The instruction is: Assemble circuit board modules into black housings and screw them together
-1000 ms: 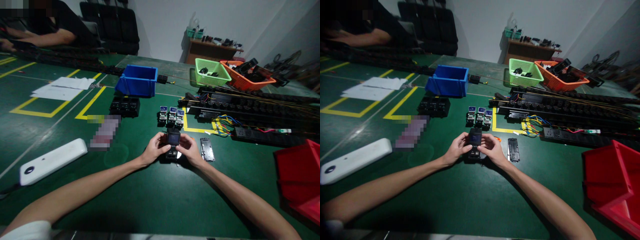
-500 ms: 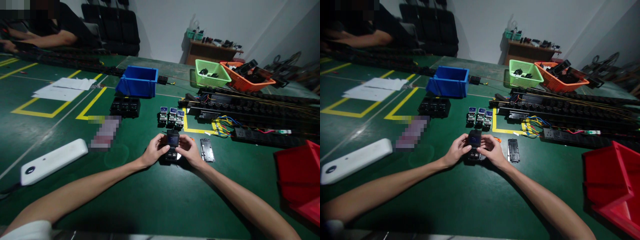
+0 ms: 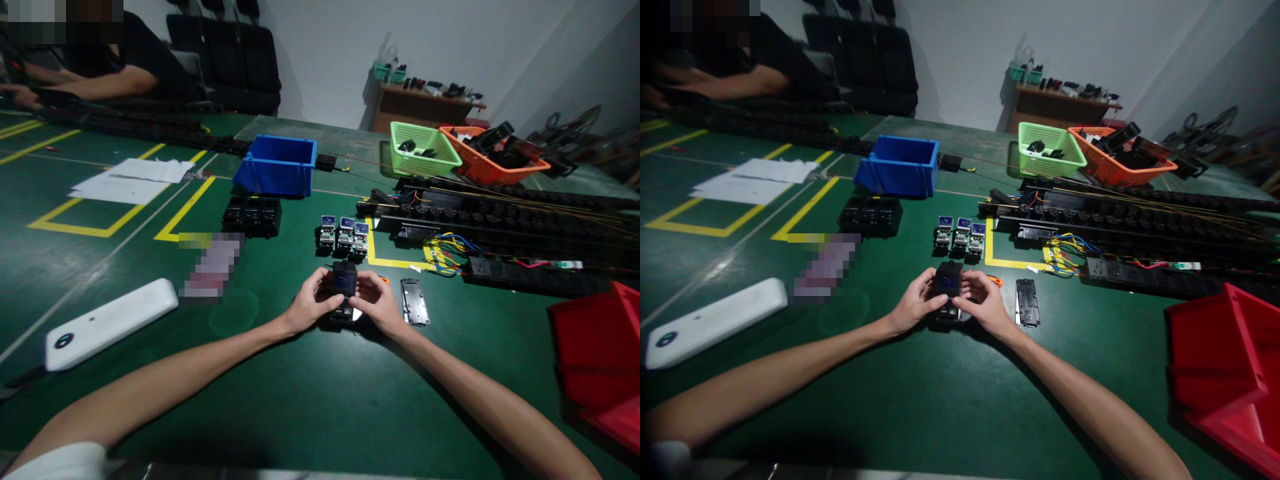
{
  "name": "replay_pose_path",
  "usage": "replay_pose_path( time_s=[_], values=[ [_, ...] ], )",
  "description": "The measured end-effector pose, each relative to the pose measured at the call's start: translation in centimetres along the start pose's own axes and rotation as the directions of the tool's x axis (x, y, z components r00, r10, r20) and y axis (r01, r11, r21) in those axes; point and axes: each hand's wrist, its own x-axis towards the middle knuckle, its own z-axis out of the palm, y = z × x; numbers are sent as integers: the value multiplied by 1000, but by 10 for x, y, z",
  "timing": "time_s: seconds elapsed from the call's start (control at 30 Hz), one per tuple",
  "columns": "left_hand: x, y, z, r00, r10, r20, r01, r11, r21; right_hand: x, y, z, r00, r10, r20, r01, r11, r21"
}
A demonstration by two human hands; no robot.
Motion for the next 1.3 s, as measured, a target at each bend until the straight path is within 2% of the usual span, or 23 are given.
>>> replay_pose_path(
  time_s=[0.33, 0.67, 1.3],
  values=[
    [-1, 4, 0, 1000, 5, 6, -5, 1000, -14, 0, -1, 1, 1000, 26, 8, -26, 998, 64],
    [-1, -2, 0, 1000, -14, -8, 13, 1000, -2, -1, 2, 1, 1000, 8, 26, -10, 998, 64],
    [-1, -2, 0, 999, 28, 24, -28, 1000, -8, -2, 3, 0, 999, 21, 26, -22, 1000, 15]
  ],
)
